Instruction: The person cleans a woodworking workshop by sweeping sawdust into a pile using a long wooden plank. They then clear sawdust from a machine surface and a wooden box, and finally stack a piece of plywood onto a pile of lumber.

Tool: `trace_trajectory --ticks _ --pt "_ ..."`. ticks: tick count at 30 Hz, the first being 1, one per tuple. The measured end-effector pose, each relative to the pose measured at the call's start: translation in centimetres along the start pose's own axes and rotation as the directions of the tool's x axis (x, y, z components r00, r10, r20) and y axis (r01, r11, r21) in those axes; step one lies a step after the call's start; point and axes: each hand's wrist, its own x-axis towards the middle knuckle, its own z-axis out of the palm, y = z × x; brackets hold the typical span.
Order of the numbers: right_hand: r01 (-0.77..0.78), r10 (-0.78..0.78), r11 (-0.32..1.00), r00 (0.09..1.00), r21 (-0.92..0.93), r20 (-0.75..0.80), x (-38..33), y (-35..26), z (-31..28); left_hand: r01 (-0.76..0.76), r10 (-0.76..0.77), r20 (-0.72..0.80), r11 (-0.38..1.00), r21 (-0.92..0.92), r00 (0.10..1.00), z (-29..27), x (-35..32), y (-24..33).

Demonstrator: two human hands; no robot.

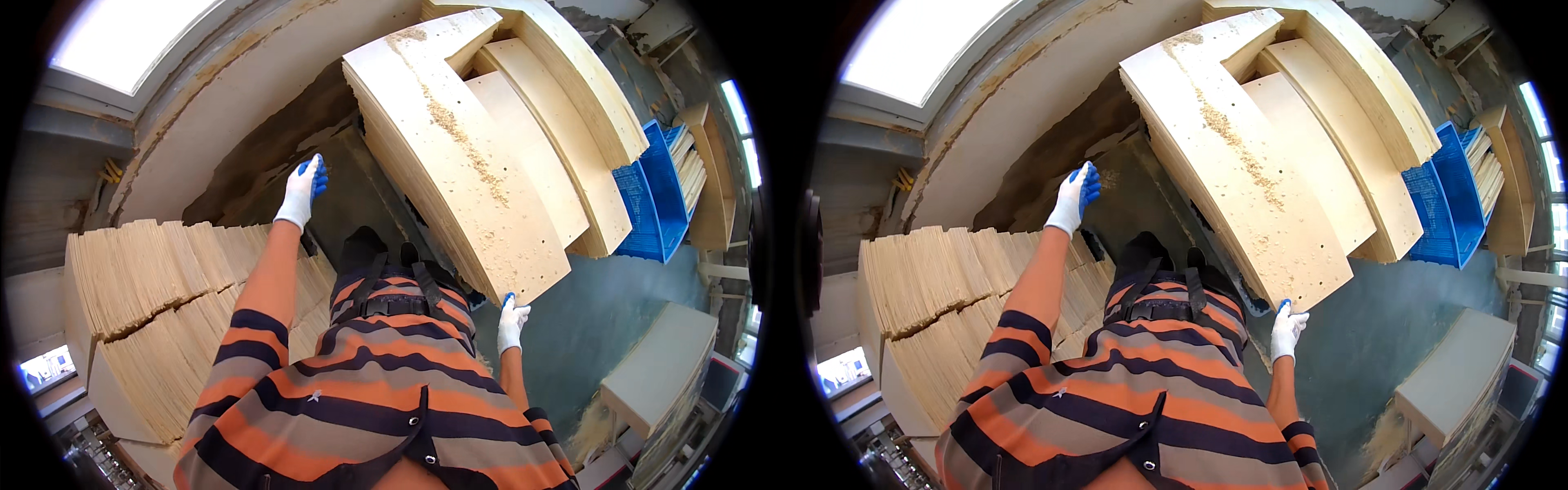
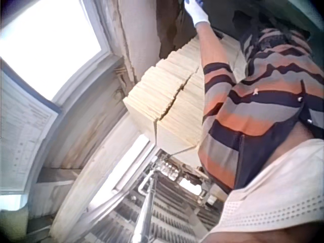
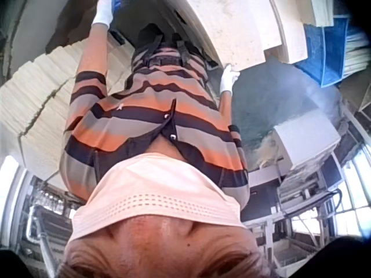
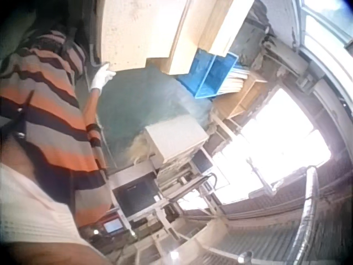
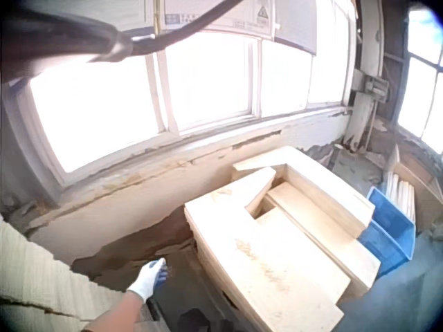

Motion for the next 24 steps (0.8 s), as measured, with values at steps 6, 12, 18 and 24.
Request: trace_trajectory --ticks 6,12,18,24 --pt "-0.231 0.236 0.97 0.97 0.078 -0.063 3.2 1.5 1.4 -0.151 0.157 -0.015 0.966 0.209 0.987 4.6 13.4 9.7" --pt "-0.535 0.47 0.489 0.827 0.689 0.308 0.0 -0.6 0.8 -0.308 0.343 0.026 0.803 0.51 0.939 9.5 25.3 14.8" --pt "-0.502 0.54 0.343 0.797 0.794 0.27 0.9 -0.5 2.3 -0.343 0.161 0.33 0.7 0.626 0.93 11.6 31.0 17.5" --pt "-0.489 0.533 0.494 0.823 0.719 0.194 1.4 -1.2 3.5 -0.378 0.287 0.258 0.536 0.755 0.922 11.5 32.5 15.9"
